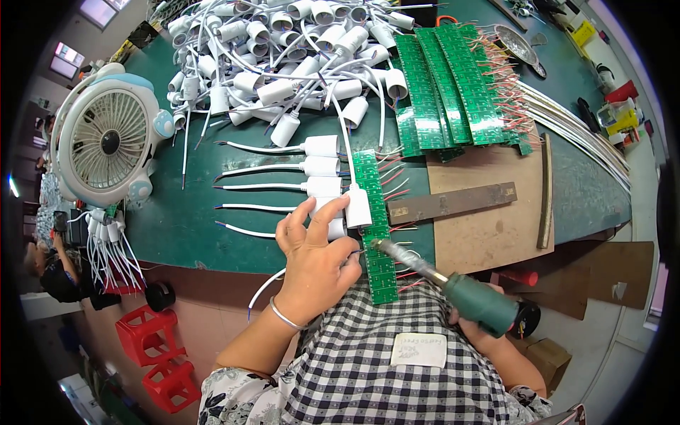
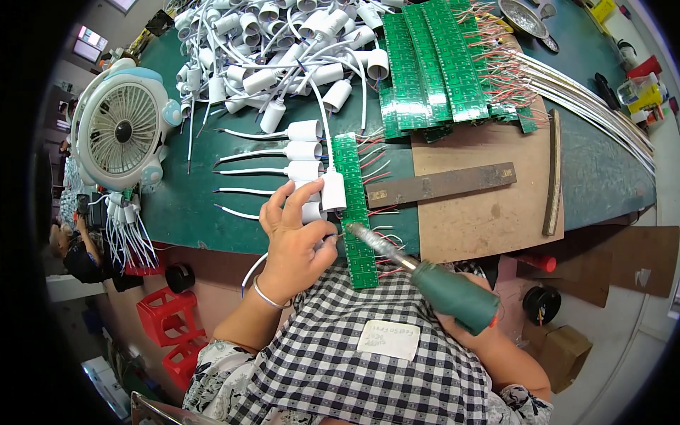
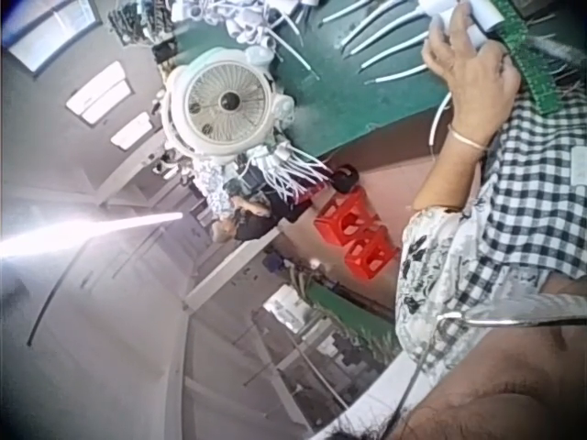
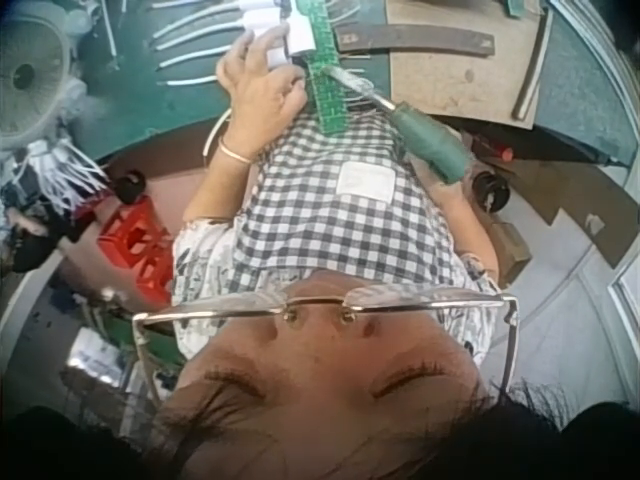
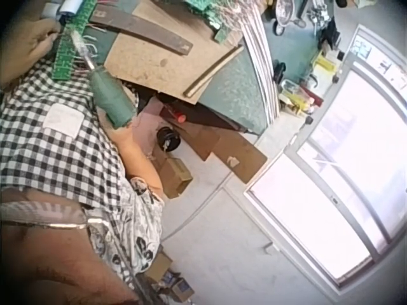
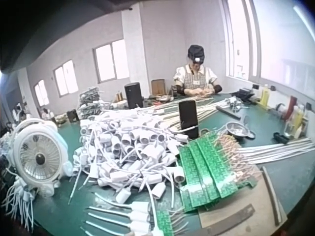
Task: The person solders wires to LED light bulb components with a soldering iron.
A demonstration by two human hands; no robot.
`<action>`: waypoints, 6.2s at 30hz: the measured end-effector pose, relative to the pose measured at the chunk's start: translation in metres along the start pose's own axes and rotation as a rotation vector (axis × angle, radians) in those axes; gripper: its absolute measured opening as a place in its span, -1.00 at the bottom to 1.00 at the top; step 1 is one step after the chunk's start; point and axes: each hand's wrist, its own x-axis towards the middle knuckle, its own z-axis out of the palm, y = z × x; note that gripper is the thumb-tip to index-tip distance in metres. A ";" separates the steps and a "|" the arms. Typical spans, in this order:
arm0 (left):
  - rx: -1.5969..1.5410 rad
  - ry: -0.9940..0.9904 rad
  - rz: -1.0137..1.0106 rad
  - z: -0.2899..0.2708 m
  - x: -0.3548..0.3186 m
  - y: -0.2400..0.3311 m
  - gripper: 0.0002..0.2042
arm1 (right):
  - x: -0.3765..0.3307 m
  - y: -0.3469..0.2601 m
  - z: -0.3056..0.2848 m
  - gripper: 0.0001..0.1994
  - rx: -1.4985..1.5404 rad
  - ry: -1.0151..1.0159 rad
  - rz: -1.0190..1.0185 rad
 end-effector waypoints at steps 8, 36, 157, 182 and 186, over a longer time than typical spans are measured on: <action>0.000 0.012 0.007 0.003 0.000 -0.001 -0.91 | 0.059 -0.044 0.027 -0.38 1.114 0.114 0.042; 0.013 0.020 0.003 -0.002 0.003 0.001 -0.92 | 0.050 -0.031 0.022 -0.35 0.739 0.020 0.143; -0.861 -0.252 -0.135 0.000 -0.023 0.031 -0.86 | 0.064 -0.049 0.058 -0.70 0.693 0.042 0.167; 0.073 0.172 0.056 0.004 -0.031 0.013 -0.92 | 0.033 -0.040 0.015 -0.70 0.323 0.110 0.186; 0.106 0.088 0.038 -0.003 -0.013 0.009 -0.91 | 0.010 -0.026 -0.020 -0.73 -0.110 -0.008 -0.127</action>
